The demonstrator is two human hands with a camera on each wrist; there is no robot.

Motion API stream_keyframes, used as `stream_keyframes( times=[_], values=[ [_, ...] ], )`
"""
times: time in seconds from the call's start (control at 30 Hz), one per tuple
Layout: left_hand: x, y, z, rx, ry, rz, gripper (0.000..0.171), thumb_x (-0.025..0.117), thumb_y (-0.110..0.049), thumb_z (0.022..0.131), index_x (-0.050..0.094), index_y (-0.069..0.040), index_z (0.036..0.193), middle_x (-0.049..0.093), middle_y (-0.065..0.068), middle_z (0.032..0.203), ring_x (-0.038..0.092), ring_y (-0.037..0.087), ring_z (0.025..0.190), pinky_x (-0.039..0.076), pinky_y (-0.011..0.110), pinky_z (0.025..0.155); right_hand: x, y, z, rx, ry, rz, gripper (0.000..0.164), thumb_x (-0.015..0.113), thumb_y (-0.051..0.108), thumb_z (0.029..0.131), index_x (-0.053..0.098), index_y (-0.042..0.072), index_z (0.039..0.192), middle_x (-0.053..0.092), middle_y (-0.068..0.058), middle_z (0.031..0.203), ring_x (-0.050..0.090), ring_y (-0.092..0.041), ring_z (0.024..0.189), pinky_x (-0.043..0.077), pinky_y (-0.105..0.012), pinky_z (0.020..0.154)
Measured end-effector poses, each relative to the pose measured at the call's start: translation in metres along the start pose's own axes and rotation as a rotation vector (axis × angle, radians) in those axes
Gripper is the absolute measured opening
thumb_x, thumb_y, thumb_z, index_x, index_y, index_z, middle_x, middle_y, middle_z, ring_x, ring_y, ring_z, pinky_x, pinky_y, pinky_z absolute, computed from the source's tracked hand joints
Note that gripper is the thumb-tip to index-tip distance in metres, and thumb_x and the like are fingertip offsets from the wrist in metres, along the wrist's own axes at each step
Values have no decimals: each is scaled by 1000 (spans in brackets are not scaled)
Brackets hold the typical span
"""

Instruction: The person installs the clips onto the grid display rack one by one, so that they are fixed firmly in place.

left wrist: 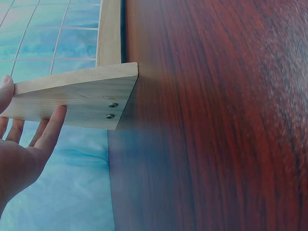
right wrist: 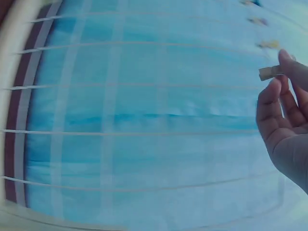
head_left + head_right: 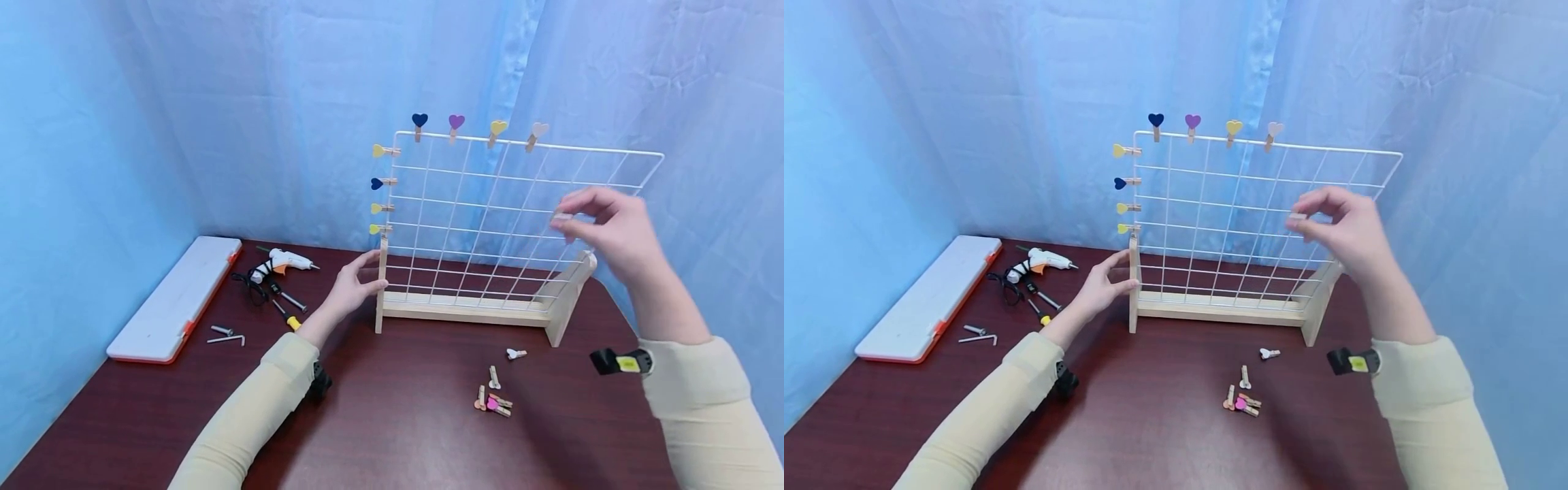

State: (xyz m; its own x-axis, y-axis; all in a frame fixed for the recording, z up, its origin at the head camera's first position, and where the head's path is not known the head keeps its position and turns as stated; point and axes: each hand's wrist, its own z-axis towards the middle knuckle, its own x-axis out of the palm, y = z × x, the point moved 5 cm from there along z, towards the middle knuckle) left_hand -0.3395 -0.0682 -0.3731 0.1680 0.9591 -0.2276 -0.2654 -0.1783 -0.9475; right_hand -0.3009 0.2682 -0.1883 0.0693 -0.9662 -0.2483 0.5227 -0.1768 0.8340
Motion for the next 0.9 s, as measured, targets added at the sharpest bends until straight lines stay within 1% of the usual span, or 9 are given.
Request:
stream_keyframes(
  times=[0.07, 0.13, 0.23, 0.3, 0.4, 0.5, 0.6, 0.7, 0.9],
  values=[
    [0, 0, 0, -2, 1, -6, 60, 66, -5, 79, 41, -7, 133, 43, 16, 132, 48, 33, 113, 55, 33, 72, -9, 15, 9, -49, -26, 154, 19, 64, -16, 70, 61, -14, 89, 66, -11, 79, 59, -18, 54, 52, -22, 55],
    [0, 0, 0, -1, 1, -9, 60, 66, -5, 78, 41, -7, 133, 43, 16, 132, 47, 33, 114, 55, 34, 73, -17, 27, 18, -80, -42, 256, 22, 61, -19, 71, 58, -18, 92, 67, -15, 77, 62, -21, 57, 54, -26, 59],
    [0, 0, 0, -3, 2, -14, 60, 66, -6, 78, 41, -7, 133, 43, 16, 132, 47, 33, 114, 54, 36, 74, -28, 41, 31, -109, -86, 308, 24, 61, -19, 71, 56, -21, 95, 66, -19, 77, 64, -25, 63, 55, -31, 60],
    [1, 0, 0, -2, 3, -13, 60, 66, -6, 78, 41, -8, 133, 43, 15, 132, 47, 33, 114, 54, 38, 75, -33, 49, 39, -122, -118, 303, 26, 63, -17, 71, 56, -22, 95, 66, -19, 77, 64, -25, 64, 55, -32, 59],
    [1, 1, 1, -5, 3, -11, 59, 66, -5, 79, 41, -9, 132, 43, 15, 132, 47, 33, 114, 53, 40, 76, -39, 57, 48, -103, -185, 173, 28, 69, -8, 70, 60, -18, 95, 66, -14, 77, 61, -20, 63, 54, -24, 55],
    [1, 2, 1, -6, 0, -8, 59, 65, -3, 79, 41, -9, 133, 43, 14, 132, 47, 32, 114, 54, 39, 76, -43, 60, 57, -40, -243, -58, 26, 73, 3, 70, 66, -7, 94, 66, -3, 75, 55, -12, 74, 47, -14, 56],
    [1, 2, 1, -6, 2, -16, 59, 65, -2, 79, 41, -8, 133, 43, 15, 132, 47, 33, 114, 54, 39, 76, -45, 59, 64, 26, -272, -257, 22, 73, 13, 72, 70, 3, 92, 61, 5, 72, 44, -8, 80, 35, -16, 53],
    [1, 3, 1, 1, 4, -29, 60, 66, -3, 78, 41, -7, 133, 43, 15, 132, 47, 34, 114, 54, 37, 75, -45, 55, 69, 50, -262, -315, 20, 72, 16, 73, 71, 5, 90, 55, 5, 71, 39, -8, 78, 30, -19, 51],
    [3, 3, 0, -3, 3, -36, 60, 67, -4, 77, 42, -7, 132, 44, 16, 131, 49, 33, 112, 55, 32, 73, -44, 41, 74, 95, -211, -401, 21, 71, 21, 75, 70, 8, 92, 52, 5, 71, 37, -8, 74, 26, -24, 44]
  ],
)
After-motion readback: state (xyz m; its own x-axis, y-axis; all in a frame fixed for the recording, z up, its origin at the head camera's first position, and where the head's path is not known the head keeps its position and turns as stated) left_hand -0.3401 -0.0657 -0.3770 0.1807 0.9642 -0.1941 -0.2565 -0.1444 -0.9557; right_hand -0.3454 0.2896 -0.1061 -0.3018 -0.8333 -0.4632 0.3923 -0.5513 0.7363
